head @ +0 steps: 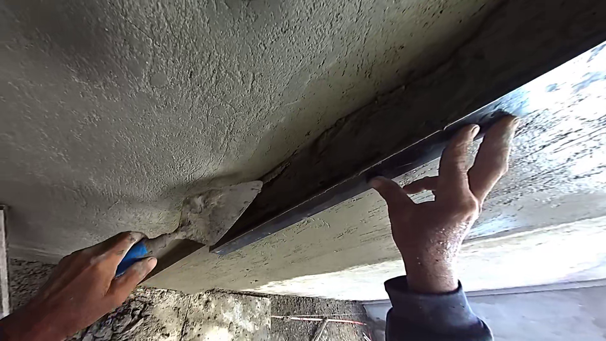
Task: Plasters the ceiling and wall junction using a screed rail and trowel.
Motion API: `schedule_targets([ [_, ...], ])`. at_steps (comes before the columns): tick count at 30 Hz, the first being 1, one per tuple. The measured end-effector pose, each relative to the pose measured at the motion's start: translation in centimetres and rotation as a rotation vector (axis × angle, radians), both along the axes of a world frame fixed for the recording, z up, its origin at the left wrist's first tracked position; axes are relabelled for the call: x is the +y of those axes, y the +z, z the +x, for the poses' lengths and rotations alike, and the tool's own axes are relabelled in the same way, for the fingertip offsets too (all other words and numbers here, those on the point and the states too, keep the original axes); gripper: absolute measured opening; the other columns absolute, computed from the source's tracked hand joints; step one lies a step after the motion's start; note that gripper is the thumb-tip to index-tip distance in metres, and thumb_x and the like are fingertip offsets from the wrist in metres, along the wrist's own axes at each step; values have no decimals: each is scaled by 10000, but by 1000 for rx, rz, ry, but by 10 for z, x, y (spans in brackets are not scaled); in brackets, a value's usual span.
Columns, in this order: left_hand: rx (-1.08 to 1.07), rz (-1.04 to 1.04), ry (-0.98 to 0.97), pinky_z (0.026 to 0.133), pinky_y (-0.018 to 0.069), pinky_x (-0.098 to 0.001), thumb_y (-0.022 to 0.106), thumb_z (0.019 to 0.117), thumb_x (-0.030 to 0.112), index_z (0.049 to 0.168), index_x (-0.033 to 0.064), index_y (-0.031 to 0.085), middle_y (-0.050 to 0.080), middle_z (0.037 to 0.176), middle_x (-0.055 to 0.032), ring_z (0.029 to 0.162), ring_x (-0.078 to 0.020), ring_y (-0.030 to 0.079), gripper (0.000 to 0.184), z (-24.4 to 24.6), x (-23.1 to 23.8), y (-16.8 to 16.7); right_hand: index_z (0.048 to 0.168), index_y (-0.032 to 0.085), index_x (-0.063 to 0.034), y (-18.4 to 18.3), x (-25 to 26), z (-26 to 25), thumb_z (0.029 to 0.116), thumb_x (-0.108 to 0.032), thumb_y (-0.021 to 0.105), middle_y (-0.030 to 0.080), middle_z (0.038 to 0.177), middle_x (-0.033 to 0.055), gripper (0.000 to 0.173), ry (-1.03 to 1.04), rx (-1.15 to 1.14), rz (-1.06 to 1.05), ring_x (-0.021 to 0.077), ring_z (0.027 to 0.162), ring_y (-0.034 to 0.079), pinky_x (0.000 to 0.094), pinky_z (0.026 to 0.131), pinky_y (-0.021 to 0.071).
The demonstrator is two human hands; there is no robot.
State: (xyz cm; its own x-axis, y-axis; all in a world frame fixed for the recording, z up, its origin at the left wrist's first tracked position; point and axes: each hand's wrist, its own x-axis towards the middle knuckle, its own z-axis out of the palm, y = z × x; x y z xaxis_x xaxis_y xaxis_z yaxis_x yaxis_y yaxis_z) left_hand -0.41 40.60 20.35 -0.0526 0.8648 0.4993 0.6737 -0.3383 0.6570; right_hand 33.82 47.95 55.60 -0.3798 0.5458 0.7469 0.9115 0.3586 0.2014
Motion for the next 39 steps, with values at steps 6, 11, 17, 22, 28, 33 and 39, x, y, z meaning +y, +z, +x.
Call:
schedule_targets([
  [6, -33, 31, 64, 525, 556, -460, 517, 914, 534, 1171, 64, 681, 702, 907, -83, 658, -231, 683, 560, 16, 5, 5, 1616, 311, -132, 0, -1, 0, 857, -295, 830, 39, 1694, 221, 935, -13, -6, -2, 193, 906, 611, 314, 629, 524],
  [11, -95, -108, 4, 471, 534, -461, 552, 891, 587, 1193, 115, 658, 659, 716, -27, 553, -210, 645, 571, 36, -7, 0, 1609, 326, -121, 0, 0, -2, 835, -274, 846, 52, 1690, 235, 945, -16, -20, 1, 196, 901, 595, 316, 627, 509],
  [17, -169, -332, -78, 588, 569, -557, 485, 969, 573, 1222, 93, 701, 712, 815, -115, 676, -302, 701, 584, 69, -24, 5, 1618, 300, -121, 1, -3, -4, 849, -277, 829, 35, 1695, 220, 947, -33, 9, -23, 197, 923, 608, 322, 621, 519],
  [22, -177, -322, -129, 550, 559, -522, 512, 970, 502, 1175, 58, 708, 681, 736, -109, 619, -291, 679, 527, 86, -25, 25, 1621, 300, -141, 1, -2, -4, 848, -281, 836, 33, 1697, 208, 951, -38, 15, -21, 180, 894, 598, 309, 608, 507],
  [28, -190, -327, -154, 553, 561, -546, 508, 983, 500, 1192, 42, 698, 694, 757, -135, 630, -321, 691, 538, 89, -39, 33, 1624, 291, -138, 0, -2, -3, 846, -281, 834, 34, 1698, 211, 960, -32, 2, -15, 179, 856, 594, 318, 587, 496],
  [33, -192, -299, -162, 528, 560, -529, 532, 982, 470, 1187, 20, 692, 690, 744, -143, 610, -320, 689, 519, 94, -45, 39, 1621, 303, -142, 0, -2, -4, 847, -278, 835, 30, 1701, 203, 949, -38, 14, -17, 180, 855, 599, 324, 592, 504],
  [39, -194, -238, -176, 509, 558, -510, 546, 987, 461, 1172, 14, 684, 686, 734, -135, 590, -310, 683, 503, 99, -48, 34, 1611, 328, -133, 0, 0, -2, 837, -263, 841, 44, 1698, 213, 938, -28, -8, -3, 176, 851, 578, 309, 593, 483],
])
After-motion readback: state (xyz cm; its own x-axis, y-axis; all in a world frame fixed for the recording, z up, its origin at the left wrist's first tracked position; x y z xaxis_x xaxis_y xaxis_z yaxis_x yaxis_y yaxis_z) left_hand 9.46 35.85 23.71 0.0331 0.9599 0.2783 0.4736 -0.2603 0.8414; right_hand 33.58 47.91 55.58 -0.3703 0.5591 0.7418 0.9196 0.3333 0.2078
